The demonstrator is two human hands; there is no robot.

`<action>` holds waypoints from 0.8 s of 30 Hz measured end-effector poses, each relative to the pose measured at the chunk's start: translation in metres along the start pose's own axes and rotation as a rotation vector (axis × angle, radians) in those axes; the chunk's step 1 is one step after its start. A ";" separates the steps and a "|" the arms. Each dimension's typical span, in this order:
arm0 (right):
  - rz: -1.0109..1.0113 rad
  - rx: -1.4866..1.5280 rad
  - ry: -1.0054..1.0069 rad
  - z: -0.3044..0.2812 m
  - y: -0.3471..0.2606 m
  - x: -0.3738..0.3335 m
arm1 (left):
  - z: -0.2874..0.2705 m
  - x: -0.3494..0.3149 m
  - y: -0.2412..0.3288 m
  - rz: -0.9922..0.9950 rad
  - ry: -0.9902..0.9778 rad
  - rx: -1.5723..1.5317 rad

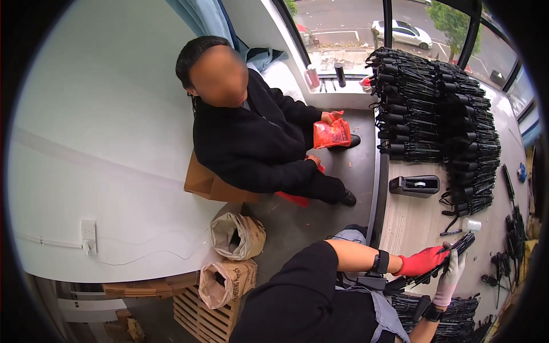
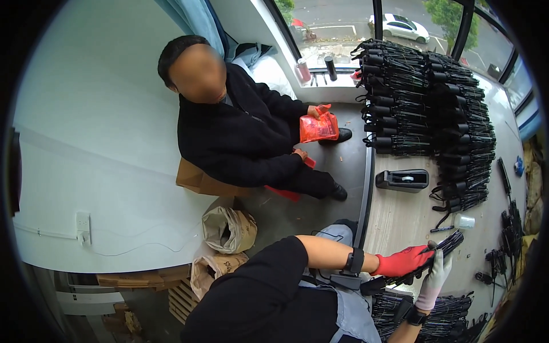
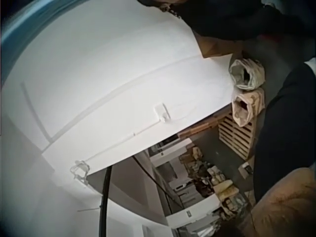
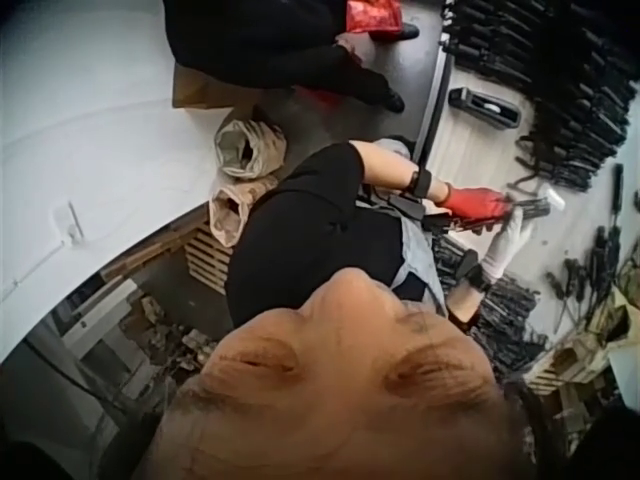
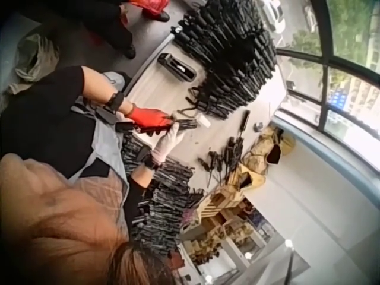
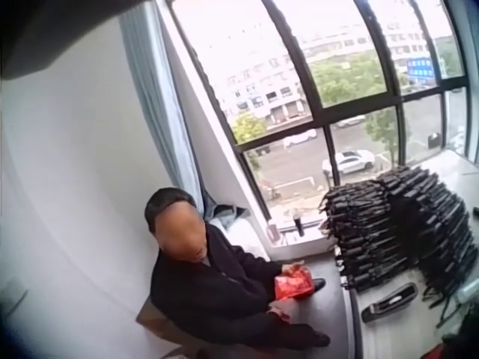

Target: The person picks up an umbrella frame, opens and closes it, and uses pliers to cut a rubber band from the ribs before placing it on a stack.

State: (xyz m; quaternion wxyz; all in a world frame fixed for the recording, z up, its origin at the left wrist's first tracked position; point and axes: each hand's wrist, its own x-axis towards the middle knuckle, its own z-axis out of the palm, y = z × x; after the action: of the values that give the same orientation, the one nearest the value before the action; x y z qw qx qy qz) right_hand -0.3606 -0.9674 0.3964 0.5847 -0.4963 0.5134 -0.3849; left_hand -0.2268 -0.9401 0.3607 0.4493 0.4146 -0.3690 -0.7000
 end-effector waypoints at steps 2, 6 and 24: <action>-0.010 0.009 0.002 0.000 0.001 -0.001 | 0.001 -0.001 0.001 -0.009 0.008 0.016; -0.017 0.019 -0.026 -0.002 0.004 -0.002 | 0.001 -0.004 -0.001 0.059 0.041 0.104; 0.118 -0.313 -0.023 -0.013 -0.023 -0.017 | -0.015 -0.011 0.029 -0.163 -0.242 -0.215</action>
State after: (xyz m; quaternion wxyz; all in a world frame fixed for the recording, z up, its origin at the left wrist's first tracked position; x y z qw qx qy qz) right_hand -0.3748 -0.9584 0.4228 0.5279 -0.5545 0.5886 -0.2596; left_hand -0.2007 -0.9412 0.3837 0.3851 0.3053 -0.3087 -0.8144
